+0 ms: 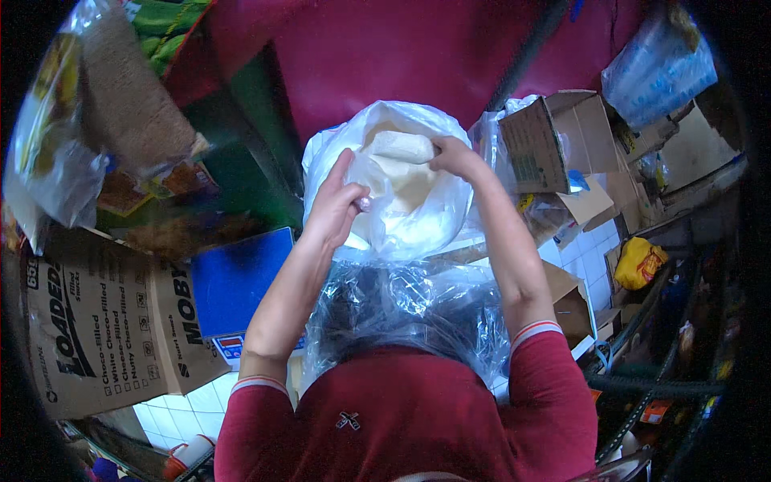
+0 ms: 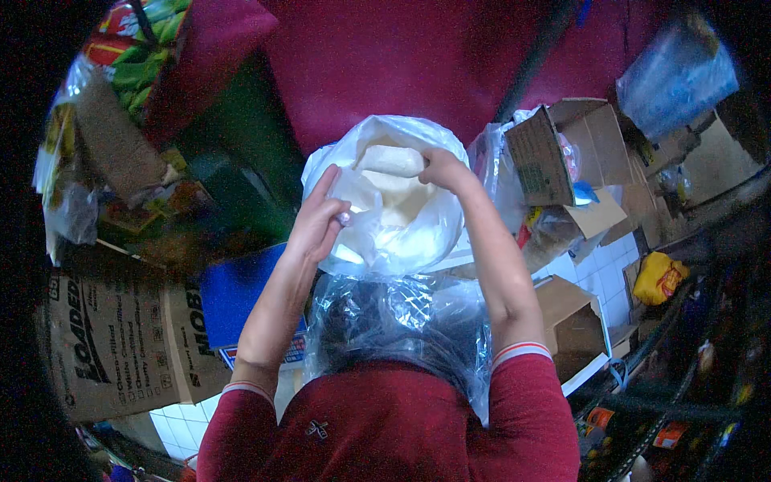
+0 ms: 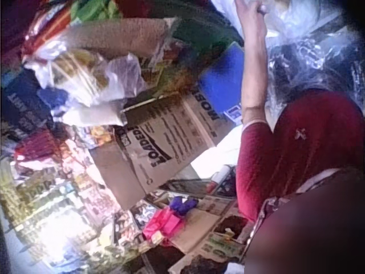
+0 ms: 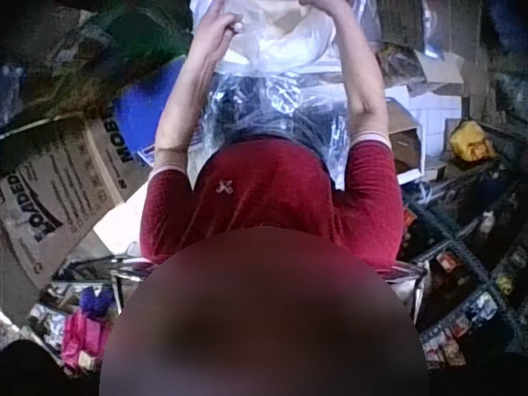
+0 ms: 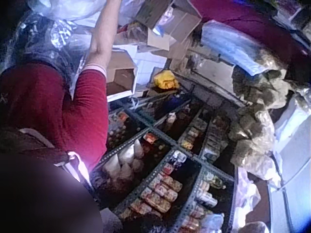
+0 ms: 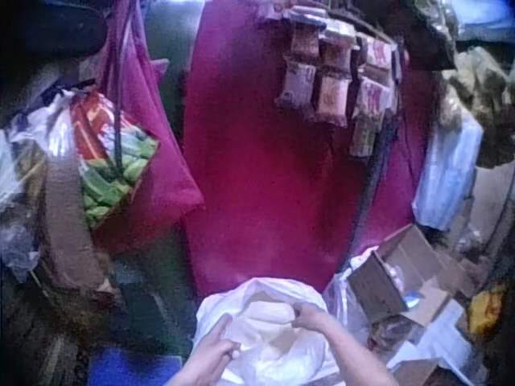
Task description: Bagging and weighing white powder from a large sack into smaller plastic bags.
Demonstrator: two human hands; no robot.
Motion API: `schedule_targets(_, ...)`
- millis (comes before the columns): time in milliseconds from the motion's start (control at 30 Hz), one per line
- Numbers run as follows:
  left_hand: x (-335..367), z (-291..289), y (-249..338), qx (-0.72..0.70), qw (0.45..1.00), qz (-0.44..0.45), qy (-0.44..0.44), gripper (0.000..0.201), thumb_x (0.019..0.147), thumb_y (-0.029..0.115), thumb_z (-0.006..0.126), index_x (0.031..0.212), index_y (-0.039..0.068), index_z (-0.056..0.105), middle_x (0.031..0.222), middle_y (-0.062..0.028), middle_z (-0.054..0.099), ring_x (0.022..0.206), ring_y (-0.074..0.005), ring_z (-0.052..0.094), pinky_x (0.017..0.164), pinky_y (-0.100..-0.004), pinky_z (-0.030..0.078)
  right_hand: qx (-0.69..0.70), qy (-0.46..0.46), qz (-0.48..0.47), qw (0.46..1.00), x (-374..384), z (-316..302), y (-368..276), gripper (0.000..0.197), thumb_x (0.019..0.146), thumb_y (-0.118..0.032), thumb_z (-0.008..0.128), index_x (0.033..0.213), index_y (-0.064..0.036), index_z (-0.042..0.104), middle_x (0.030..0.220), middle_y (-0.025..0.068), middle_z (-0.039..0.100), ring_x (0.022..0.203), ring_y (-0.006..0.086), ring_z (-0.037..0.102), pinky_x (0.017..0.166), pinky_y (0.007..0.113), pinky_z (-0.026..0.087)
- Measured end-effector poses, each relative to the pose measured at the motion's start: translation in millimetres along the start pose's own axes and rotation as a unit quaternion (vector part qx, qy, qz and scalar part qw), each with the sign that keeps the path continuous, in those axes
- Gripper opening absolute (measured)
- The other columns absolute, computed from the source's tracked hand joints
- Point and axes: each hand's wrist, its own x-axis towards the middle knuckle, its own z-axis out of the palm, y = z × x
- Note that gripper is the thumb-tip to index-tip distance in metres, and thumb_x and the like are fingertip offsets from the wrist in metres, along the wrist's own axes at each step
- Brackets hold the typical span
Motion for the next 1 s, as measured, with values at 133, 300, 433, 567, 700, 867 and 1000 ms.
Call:
schedule_targets(133,18.7,-3.6,-5.2,0.004,0.999,0.008,0.032,0.078,0.072,-0.003,0.049,0.140,0.003,0.011,0.124,-0.0156,0.041,0.082,-0.0171,0.052,0.068,-0.0341,0.044,-0.053,-0.030,0.018,0.998,-23.9,-32.6,-31.6,0.042,0.060,-0.011,0.067,0.100,-0.0014,0.061,0.091,0.0152,0.063,0.086,0.0284,0.060,0.081,0.039,0.044)
schedule_targets(300,22.0,-2.6,-3.9,0.002,1.000,-0.019,0.005,0.078,0.072,-0.002,0.050,0.140,0.004,0.013,0.116,-0.0148,0.045,0.074,-0.0152,0.050,0.064,-0.0334,0.044,-0.272,-0.025,0.005,0.962,-37.2,-21.6,-79.4,0.033,0.062,-0.012,0.066,0.095,-0.0049,0.061,0.089,0.0116,0.062,0.091,0.0276,0.058,0.083,0.046,0.037)
schedule_targets(433,4.0,-2.0,-1.9,0.026,0.999,-0.011,-0.016,0.078,0.071,-0.003,0.050,0.140,0.003,0.014,0.111,-0.0132,0.047,0.070,-0.0125,0.049,0.061,-0.0311,0.043,-0.474,0.072,-0.151,0.864,-49.9,31.8,-114.2,0.017,0.076,-0.011,0.053,0.090,-0.0143,0.063,0.099,0.0050,0.058,0.103,0.0223,0.051,0.096,0.052,0.025)
schedule_targets(567,-24.3,-9.1,9.0,0.002,1.000,0.018,0.000,0.077,0.069,-0.005,0.048,0.139,0.002,0.017,0.118,-0.0136,0.045,0.068,-0.0117,0.048,0.060,-0.0286,0.042,-0.504,0.176,-0.292,0.794,-65.8,18.4,-136.2,0.020,0.075,-0.012,0.052,0.093,-0.0131,0.062,0.092,0.0023,0.054,0.098,0.0188,0.049,0.099,0.051,0.021)
schedule_targets(700,-57.2,-14.7,28.0,-0.036,0.999,0.017,0.021,0.075,0.066,-0.009,0.046,0.137,0.000,0.022,0.137,-0.0119,0.032,0.076,-0.0120,0.053,0.061,-0.0250,0.041,-0.434,0.239,-0.309,0.812,-83.5,-13.7,-132.2,0.031,0.071,-0.007,0.055,0.101,-0.0110,0.059,0.092,0.0036,0.054,0.097,0.0202,0.049,0.099,0.050,0.021)
schedule_targets(867,-92.6,-28.2,42.0,-0.044,0.999,0.028,0.016,0.077,0.062,-0.011,0.046,0.135,-0.002,0.026,0.137,-0.0131,0.033,0.113,-0.0196,0.044,0.087,-0.0260,0.039,-0.302,0.210,-0.204,0.907,-86.3,-20.2,-103.0,0.044,0.063,0.000,0.060,0.106,-0.0093,0.058,0.096,0.0062,0.054,0.100,0.0231,0.049,0.097,0.049,0.023)
schedule_targets(1000,-120.9,-45.0,57.6,-0.050,0.996,0.051,0.050,0.079,0.059,-0.011,0.046,0.135,-0.002,0.026,0.136,-0.0126,0.034,0.120,-0.0196,0.040,0.092,-0.0241,0.038,-0.311,0.138,-0.084,0.937,-53.9,14.0,-60.9,0.038,0.067,-0.002,0.058,0.104,-0.0107,0.059,0.101,0.0083,0.056,0.103,0.0242,0.049,0.093,0.050,0.029)
